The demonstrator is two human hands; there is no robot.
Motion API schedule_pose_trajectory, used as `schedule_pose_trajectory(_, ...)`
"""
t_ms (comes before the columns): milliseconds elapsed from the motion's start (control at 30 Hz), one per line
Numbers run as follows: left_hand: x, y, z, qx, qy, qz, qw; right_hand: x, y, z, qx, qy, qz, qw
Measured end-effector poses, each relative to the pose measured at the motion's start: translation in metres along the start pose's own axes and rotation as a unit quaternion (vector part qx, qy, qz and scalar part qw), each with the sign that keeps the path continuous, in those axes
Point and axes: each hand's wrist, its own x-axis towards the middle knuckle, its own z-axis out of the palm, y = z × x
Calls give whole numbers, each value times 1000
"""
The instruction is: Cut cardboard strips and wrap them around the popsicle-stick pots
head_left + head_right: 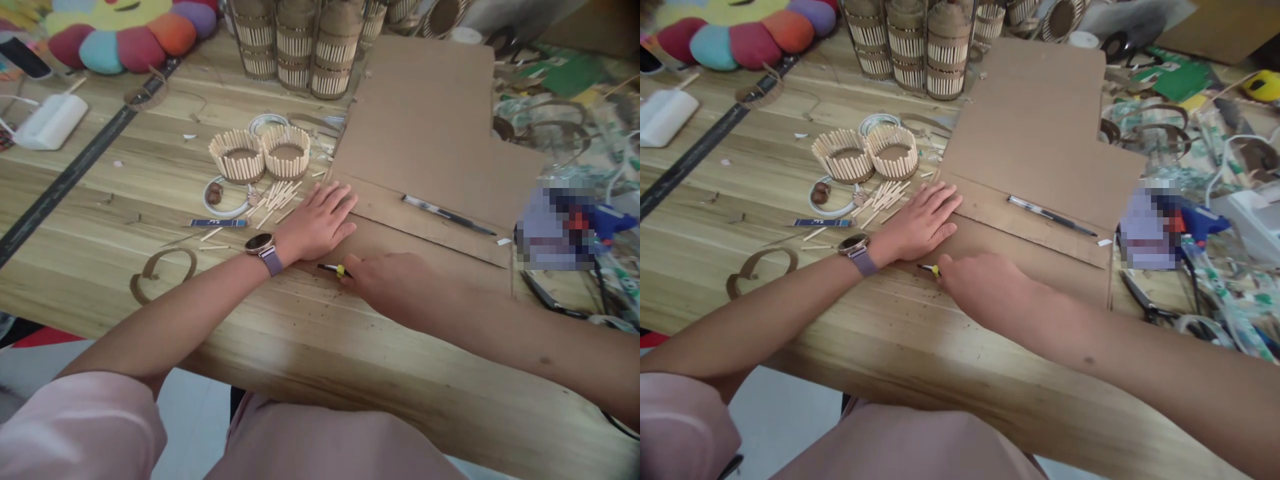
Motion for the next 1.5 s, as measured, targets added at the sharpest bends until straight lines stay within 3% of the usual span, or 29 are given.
schedule_pose_trajectory(433, 1, 4, -1, 18, -9, -5, 1000, -4, -3, 0, -33, -8, -1, 999)
schedule_pose_trajectory(600, 1, 3, -1, 23, -11, 0, 1000, 3, -7, -13, -36, -70, 7, 997)
schedule_pose_trajectory(667, 1, 1, 0, 22, -11, 5, 1000, 4, -6, -16, -36, -68, 3, 997)
schedule_pose_trajectory(867, -2, -3, 0, 10, -11, 25, 1000, -9, 8, 2, -39, -34, -8, 999)
schedule_pose_trajectory(1233, -1, -3, -1, 15, -30, 12, 999, -57, 18, 6, -26, -173, 119, 977)
schedule_pose_trajectory(1367, -1, -2, -2, 14, -34, -2, 999, -64, 21, 9, -16, -138, 120, 983)
schedule_pose_trajectory(1500, 2, 1, -4, -4, -44, -13, 999, -67, 36, 9, 43, -90, 74, 992)
